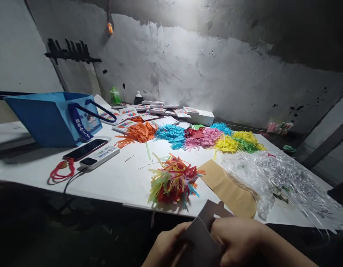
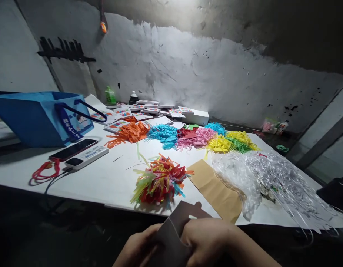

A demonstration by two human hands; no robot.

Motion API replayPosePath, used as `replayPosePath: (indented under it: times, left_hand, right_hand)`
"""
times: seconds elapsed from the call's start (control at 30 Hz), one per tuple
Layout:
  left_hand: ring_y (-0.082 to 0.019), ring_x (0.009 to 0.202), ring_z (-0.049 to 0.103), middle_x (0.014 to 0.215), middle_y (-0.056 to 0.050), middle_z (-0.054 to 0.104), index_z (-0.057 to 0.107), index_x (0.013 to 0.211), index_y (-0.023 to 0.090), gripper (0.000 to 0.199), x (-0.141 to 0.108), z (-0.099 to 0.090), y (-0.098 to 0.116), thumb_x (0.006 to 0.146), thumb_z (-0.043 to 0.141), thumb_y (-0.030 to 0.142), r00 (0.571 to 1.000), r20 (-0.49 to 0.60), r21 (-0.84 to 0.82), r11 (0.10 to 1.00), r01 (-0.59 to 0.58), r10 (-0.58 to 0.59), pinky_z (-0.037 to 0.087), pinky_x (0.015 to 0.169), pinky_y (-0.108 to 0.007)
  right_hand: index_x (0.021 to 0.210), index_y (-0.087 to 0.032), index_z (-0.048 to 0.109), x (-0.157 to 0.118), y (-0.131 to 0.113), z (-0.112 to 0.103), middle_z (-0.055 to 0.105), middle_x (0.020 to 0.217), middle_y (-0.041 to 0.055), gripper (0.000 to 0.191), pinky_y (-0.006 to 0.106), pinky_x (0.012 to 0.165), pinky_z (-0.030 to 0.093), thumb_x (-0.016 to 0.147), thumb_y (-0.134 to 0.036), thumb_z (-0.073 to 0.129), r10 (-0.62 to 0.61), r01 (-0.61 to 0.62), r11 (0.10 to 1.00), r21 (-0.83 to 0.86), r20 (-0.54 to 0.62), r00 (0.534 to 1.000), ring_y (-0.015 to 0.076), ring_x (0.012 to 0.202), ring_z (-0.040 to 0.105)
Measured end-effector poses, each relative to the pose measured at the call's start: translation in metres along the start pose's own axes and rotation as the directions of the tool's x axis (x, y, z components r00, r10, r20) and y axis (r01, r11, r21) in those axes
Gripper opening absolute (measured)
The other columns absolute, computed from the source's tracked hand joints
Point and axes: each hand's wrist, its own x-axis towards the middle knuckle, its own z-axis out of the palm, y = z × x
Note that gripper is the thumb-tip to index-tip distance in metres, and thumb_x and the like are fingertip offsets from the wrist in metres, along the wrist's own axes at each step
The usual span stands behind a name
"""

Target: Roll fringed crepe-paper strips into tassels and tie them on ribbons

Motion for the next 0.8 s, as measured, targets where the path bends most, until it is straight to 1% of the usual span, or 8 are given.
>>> replayPosePath:
  times: [0.1,0.2,0.3,0.57,0.63,0.67,0.77,0.8]
  left_hand:
    - [-0.027,0.123,0.064,0.136,-0.010,0.065,0.042,0.149,0.031,0.059,0.002,-0.001,-0.010,0.094,0.062,0.030,0.972,-0.159,0.315,0.942,-0.113,0.170,0.050,0.105,-0.034]
    - [-0.037,0.140,0.046,0.155,-0.016,0.045,0.024,0.158,0.028,0.090,0.004,0.000,-0.018,0.081,0.070,0.018,0.987,-0.044,0.445,0.888,-0.118,0.153,0.036,0.116,-0.051]
    - [-0.037,0.131,0.056,0.154,-0.019,0.046,0.009,0.161,0.027,0.105,0.001,0.010,-0.025,0.074,0.067,0.012,0.992,0.083,0.332,0.936,-0.119,0.096,0.051,0.104,-0.046]
    - [-0.026,0.083,0.078,0.111,-0.003,0.079,0.060,0.137,0.034,0.056,0.005,0.011,-0.018,0.083,0.072,0.023,0.959,0.221,0.134,0.979,0.152,-0.179,0.059,0.074,-0.025]
    - [-0.023,0.076,0.077,0.096,0.001,0.082,0.067,0.126,0.033,0.041,0.014,0.000,-0.012,0.086,0.070,0.027,0.950,0.176,0.089,0.965,0.247,-0.259,0.057,0.067,-0.021]
    - [-0.023,0.077,0.077,0.094,0.001,0.082,0.069,0.122,0.032,0.034,0.018,-0.008,-0.009,0.088,0.068,0.030,0.949,0.132,0.064,0.958,0.281,-0.287,0.057,0.067,-0.020]
    - [-0.025,0.087,0.075,0.101,-0.004,0.080,0.071,0.116,0.025,0.029,0.030,-0.032,-0.004,0.092,0.063,0.039,0.954,-0.002,-0.028,0.954,0.299,-0.299,0.057,0.073,-0.022]
    - [-0.025,0.089,0.074,0.102,-0.006,0.079,0.072,0.113,0.023,0.030,0.032,-0.038,-0.002,0.092,0.063,0.042,0.952,-0.022,-0.056,0.952,0.302,-0.304,0.057,0.075,-0.023]
  right_hand:
    - [0.076,-0.019,0.074,-0.004,-0.007,-0.006,0.063,0.066,-0.0037,0.014,0.020,0.055,0.035,0.083,-0.025,0.063,0.003,-0.018,0.994,-0.111,-0.135,0.991,0.0099,0.057,0.047]
    - [0.079,-0.023,0.078,-0.016,-0.020,-0.011,0.070,0.072,-0.0037,0.019,0.020,0.051,0.034,0.079,-0.013,0.062,0.026,-0.092,0.981,-0.170,-0.355,0.934,0.0100,0.054,0.048]
    - [0.084,-0.027,0.080,-0.019,-0.029,-0.010,0.069,0.064,-0.0072,0.018,0.018,0.043,0.030,0.078,-0.014,0.069,-0.082,0.037,0.988,-0.148,-0.316,0.945,0.0087,0.048,0.048]
    - [0.076,-0.024,0.076,-0.004,-0.041,-0.001,0.068,0.059,-0.0058,0.007,0.015,0.038,0.029,0.078,-0.018,0.072,-0.108,-0.010,0.964,-0.264,-0.426,0.898,0.0071,0.044,0.052]
    - [0.081,-0.025,0.075,-0.017,-0.035,-0.001,0.074,0.071,-0.0030,0.010,0.016,0.051,0.046,0.082,-0.019,0.068,-0.201,-0.005,0.945,-0.328,-0.593,0.779,0.0120,0.058,0.066]
    - [0.091,-0.027,0.075,-0.025,-0.028,0.002,0.077,0.084,-0.0003,0.012,0.019,0.064,0.053,0.085,-0.022,0.067,-0.244,-0.022,0.941,-0.338,-0.723,0.646,0.0158,0.073,0.072]
    - [0.136,-0.027,0.057,-0.030,0.005,0.032,0.065,0.134,0.0088,0.049,0.028,0.092,0.056,0.090,-0.040,0.066,-0.129,-0.078,0.988,-0.136,-0.988,0.088,0.0233,0.118,0.066]
    - [0.144,-0.026,0.048,-0.024,0.017,0.048,0.060,0.141,0.0106,0.065,0.030,0.093,0.057,0.087,-0.048,0.069,-0.043,-0.034,0.998,-0.044,-0.999,0.017,0.0250,0.122,0.064]
